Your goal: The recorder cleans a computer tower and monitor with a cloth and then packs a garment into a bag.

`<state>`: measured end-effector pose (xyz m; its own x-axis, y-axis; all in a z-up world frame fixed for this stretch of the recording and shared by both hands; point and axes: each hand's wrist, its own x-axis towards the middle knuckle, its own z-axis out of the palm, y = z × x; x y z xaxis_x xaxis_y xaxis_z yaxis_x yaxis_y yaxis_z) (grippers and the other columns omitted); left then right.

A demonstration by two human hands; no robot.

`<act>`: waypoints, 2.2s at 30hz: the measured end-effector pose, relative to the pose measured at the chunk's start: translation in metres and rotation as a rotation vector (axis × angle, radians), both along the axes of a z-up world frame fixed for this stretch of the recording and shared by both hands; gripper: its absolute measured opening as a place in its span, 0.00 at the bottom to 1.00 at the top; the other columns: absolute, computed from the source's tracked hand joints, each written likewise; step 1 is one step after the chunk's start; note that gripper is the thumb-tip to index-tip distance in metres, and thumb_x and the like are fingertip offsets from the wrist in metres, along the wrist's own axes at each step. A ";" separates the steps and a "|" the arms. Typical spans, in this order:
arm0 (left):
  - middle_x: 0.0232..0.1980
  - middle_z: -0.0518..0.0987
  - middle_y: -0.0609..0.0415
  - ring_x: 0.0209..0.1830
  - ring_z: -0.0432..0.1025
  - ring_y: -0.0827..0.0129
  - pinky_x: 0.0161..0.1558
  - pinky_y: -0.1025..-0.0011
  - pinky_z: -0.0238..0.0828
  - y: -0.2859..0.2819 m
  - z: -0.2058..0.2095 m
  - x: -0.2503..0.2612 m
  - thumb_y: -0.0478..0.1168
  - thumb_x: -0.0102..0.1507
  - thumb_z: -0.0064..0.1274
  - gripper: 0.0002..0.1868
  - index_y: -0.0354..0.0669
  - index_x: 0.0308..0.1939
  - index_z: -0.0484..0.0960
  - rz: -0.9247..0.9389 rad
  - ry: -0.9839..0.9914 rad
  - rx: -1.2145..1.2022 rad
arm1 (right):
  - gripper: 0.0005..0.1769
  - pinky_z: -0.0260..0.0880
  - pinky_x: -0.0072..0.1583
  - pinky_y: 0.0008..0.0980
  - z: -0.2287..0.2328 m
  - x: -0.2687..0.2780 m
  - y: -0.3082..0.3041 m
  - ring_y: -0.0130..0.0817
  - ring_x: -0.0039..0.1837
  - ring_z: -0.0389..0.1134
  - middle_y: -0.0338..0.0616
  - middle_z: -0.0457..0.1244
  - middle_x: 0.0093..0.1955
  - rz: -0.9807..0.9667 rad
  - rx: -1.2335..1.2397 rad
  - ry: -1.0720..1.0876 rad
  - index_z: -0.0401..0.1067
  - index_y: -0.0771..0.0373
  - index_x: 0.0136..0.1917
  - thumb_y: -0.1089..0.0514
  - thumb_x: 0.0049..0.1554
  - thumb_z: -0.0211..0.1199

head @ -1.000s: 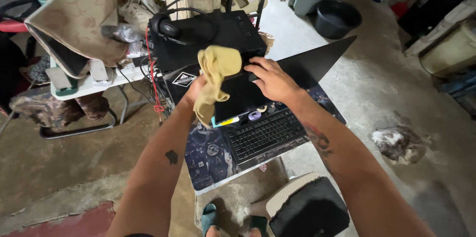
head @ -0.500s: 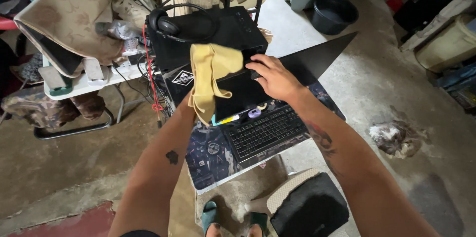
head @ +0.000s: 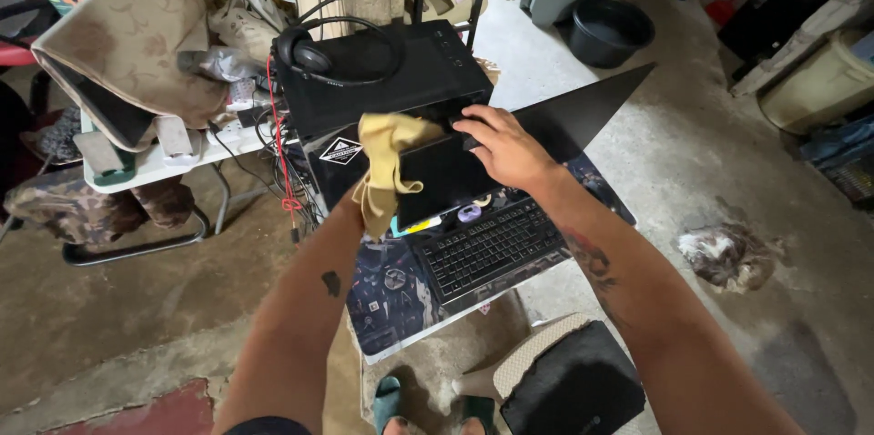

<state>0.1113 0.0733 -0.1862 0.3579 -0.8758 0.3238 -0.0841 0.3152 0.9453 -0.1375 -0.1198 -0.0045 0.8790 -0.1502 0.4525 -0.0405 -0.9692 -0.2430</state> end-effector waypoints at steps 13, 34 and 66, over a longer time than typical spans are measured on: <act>0.51 0.80 0.50 0.48 0.76 0.59 0.53 0.60 0.77 -0.068 0.076 -0.016 0.48 0.51 0.63 0.32 0.38 0.56 0.77 0.126 -0.336 -0.069 | 0.28 0.62 0.70 0.45 -0.003 0.003 0.000 0.54 0.71 0.59 0.50 0.57 0.72 -0.016 -0.002 0.008 0.70 0.58 0.67 0.66 0.53 0.65; 0.55 0.82 0.49 0.53 0.78 0.60 0.56 0.62 0.76 -0.074 0.014 -0.018 0.37 0.62 0.61 0.22 0.34 0.60 0.79 0.151 -0.227 -0.206 | 0.31 0.62 0.70 0.46 -0.006 0.004 -0.001 0.56 0.70 0.60 0.51 0.58 0.71 -0.006 -0.047 -0.014 0.69 0.57 0.68 0.70 0.51 0.64; 0.52 0.80 0.40 0.52 0.73 0.44 0.55 0.53 0.69 0.026 0.063 -0.229 0.37 0.69 0.47 0.11 0.33 0.50 0.80 0.831 -0.868 -0.165 | 0.18 0.68 0.54 0.32 -0.109 -0.115 0.018 0.36 0.51 0.67 0.46 0.66 0.57 0.166 0.610 -0.172 0.74 0.60 0.66 0.54 0.64 0.64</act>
<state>-0.1172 0.0989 -0.1229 0.3994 -0.4073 0.8213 -0.9038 -0.0247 0.4272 -0.2530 -0.1017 -0.1139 0.8350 -0.2930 0.4657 0.1866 -0.6455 -0.7406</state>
